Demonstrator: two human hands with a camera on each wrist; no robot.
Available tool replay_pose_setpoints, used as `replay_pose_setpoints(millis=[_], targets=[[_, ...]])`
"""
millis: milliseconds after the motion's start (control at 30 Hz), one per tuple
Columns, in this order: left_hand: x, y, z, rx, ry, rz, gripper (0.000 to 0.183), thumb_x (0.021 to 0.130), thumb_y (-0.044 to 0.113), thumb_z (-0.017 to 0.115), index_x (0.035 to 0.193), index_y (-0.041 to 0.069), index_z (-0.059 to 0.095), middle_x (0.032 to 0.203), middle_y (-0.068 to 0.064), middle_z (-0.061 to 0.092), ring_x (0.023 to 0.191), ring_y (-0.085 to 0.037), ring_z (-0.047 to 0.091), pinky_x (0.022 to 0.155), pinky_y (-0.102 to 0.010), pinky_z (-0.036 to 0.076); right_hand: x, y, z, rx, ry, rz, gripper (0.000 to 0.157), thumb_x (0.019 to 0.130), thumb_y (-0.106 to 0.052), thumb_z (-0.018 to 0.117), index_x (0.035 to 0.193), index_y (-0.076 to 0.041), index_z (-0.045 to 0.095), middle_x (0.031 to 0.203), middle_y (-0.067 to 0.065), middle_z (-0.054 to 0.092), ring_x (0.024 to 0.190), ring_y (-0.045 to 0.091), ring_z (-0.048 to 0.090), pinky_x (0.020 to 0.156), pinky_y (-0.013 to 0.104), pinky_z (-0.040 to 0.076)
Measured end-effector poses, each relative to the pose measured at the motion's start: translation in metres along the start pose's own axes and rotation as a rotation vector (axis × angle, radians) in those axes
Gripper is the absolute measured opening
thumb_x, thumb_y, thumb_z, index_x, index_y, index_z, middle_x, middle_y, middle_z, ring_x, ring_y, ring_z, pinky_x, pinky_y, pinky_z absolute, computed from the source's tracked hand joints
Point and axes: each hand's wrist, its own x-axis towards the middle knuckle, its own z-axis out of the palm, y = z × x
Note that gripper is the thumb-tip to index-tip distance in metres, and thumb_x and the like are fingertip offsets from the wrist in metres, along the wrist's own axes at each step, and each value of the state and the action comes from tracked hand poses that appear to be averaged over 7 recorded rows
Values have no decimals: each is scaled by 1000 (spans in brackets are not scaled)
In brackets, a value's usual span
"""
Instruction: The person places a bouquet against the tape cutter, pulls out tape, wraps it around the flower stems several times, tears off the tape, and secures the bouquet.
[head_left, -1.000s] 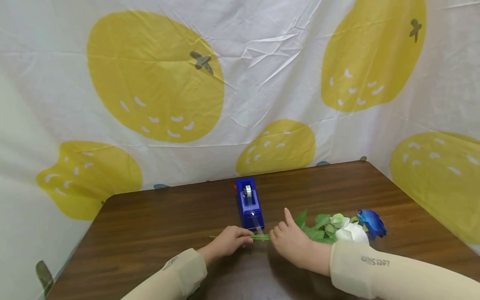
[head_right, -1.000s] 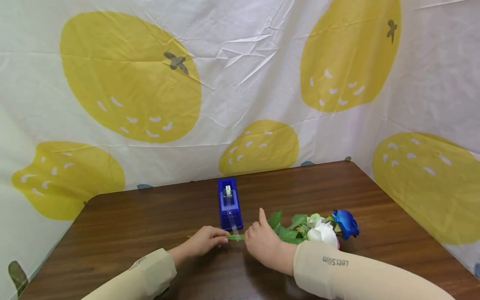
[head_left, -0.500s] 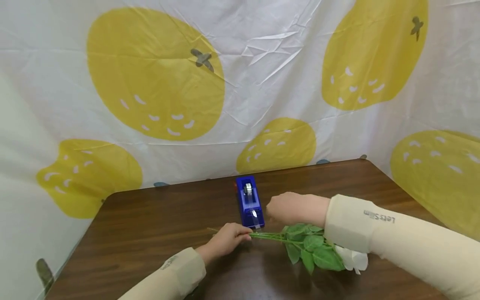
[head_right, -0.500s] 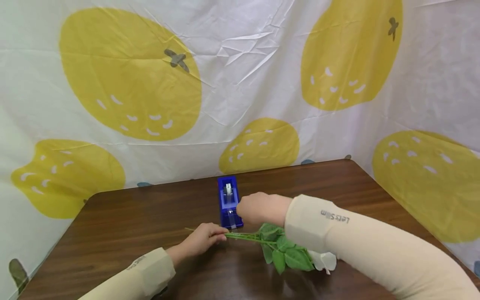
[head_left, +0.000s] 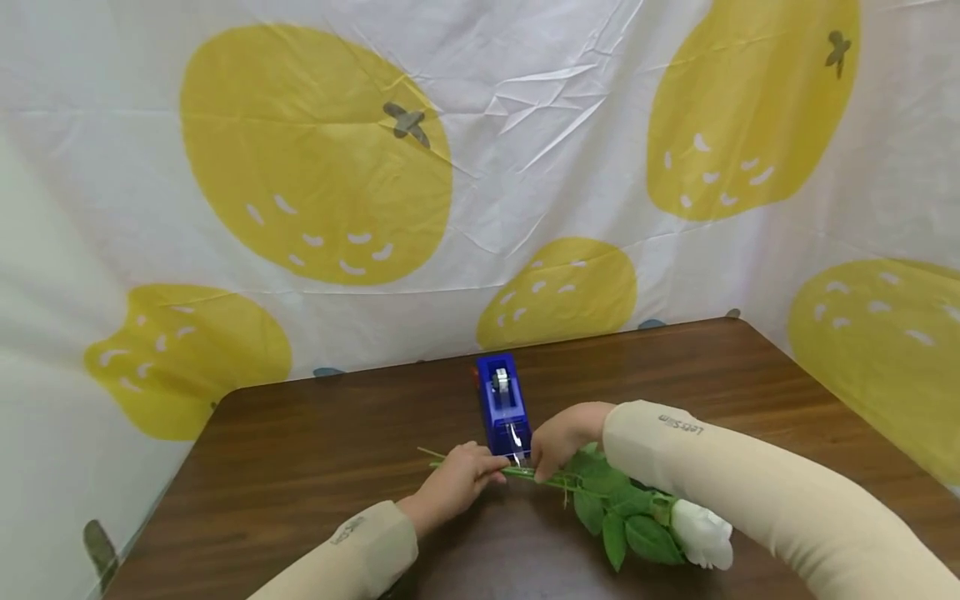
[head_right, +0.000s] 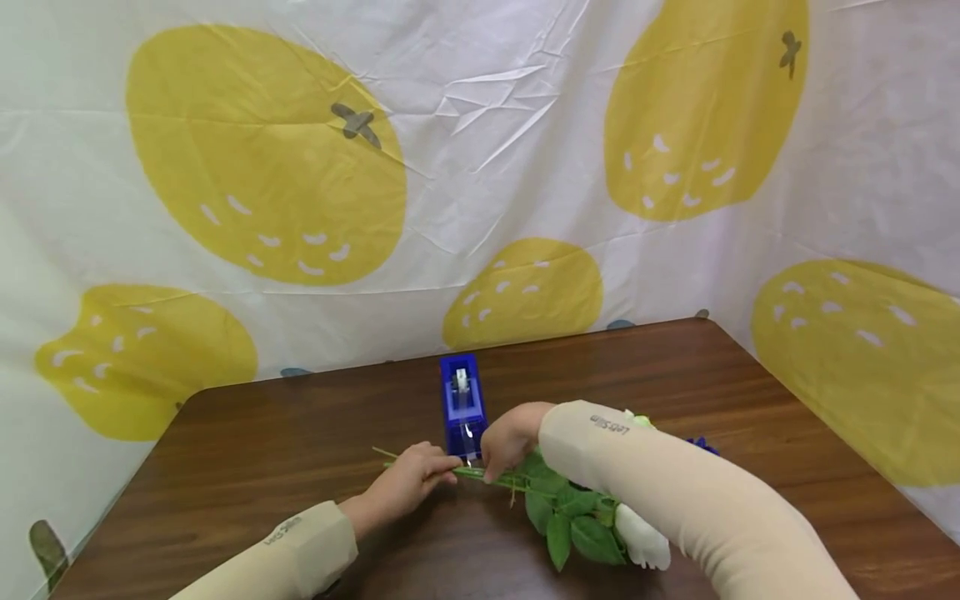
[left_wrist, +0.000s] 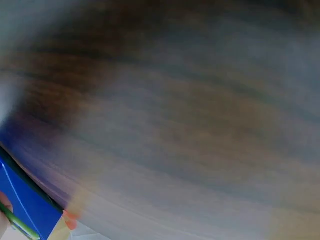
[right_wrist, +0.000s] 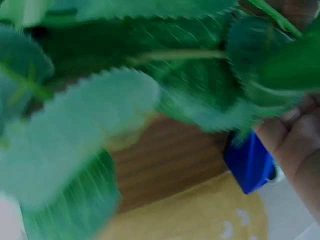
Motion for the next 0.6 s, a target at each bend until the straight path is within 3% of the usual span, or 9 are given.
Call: replay_pose_setpoints(millis=[267,367,600], targets=[[-2,-2,4,168,120,87,20,75,25,70,92,14,71,70,4,62,60,-11,47,54,-18,31,3,12,7,231,-72,-31,18,92,-13,53,95,-2,67,91,8,69,87,16,63,79,29,49],[-3,-2,5,274,170,136,17,74,27,71,88,16,69,67,6,60,57,-11,46,50,-19,31,2,12,7,239,-52,-48,17,92,-10,53,95,-1,67,88,10,70,82,16,64,75,27,50],[-3,2,4,479,277,262,22,71,30,75,86,16,67,64,8,63,50,-9,46,46,-20,36,4,15,8,130,-2,-95,16,90,-7,53,91,-1,68,79,12,70,64,7,58,64,18,47]])
